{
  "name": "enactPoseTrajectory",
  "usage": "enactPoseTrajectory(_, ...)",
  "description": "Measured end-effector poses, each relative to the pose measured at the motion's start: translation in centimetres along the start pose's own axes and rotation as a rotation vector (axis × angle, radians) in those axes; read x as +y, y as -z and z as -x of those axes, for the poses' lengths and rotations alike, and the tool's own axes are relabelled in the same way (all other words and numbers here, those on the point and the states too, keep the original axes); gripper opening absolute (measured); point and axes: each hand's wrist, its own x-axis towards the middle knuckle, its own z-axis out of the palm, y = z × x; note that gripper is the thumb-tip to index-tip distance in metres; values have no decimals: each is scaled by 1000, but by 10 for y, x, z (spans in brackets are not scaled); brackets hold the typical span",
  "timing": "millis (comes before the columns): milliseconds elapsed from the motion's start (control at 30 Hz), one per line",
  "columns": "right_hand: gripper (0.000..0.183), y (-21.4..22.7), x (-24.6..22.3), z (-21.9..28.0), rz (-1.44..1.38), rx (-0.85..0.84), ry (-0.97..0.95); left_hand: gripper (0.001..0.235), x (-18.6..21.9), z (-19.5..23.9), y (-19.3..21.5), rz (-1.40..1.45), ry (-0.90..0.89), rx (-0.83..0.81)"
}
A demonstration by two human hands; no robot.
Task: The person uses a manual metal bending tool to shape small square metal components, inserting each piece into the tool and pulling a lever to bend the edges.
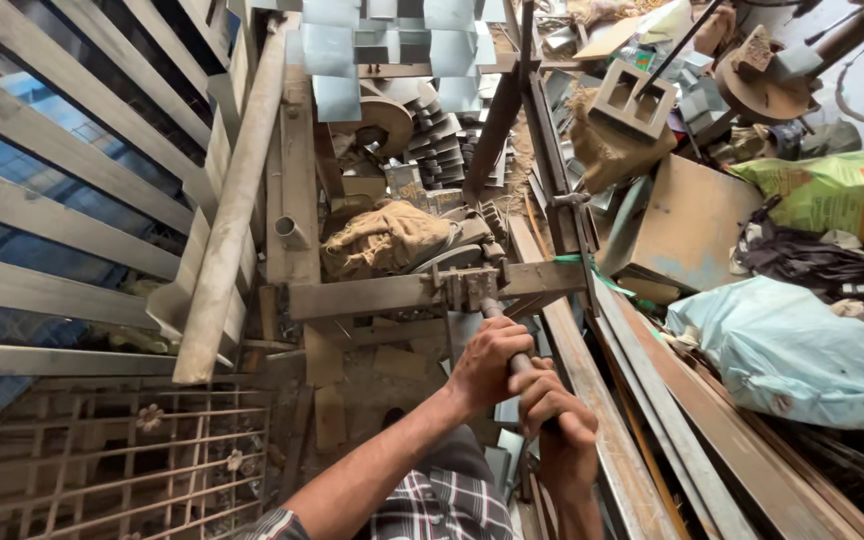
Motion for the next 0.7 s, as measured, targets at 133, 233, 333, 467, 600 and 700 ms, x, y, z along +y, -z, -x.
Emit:
enactPoseTrajectory(133, 50, 16, 15, -2, 131, 392, -307, 27, -13, -5, 3, 13, -22, -7)
enactPoseTrajectory(233, 48, 38, 48, 3, 661, 204, -455, 32, -23, -7, 1, 77, 12, -69)
enactPoseTrajectory(333, 71, 40, 91, 16, 1156, -250, -467, 24, -35, -8, -2, 136, -1, -105)
enactPoseTrajectory(467, 74, 28, 143, 39, 1348, -434, 36, 28, -37, -6, -11, 122, 13, -114)
enactPoseTrajectory(600, 53, 30, 205, 48, 1122, -290, -65, 12, -45, -17, -23, 175, 30, 0)
enactPoseTrajectory(700, 20, 40, 206, 49, 1579, -792, -483, 12, -64, -31, -28, 252, -31, 2)
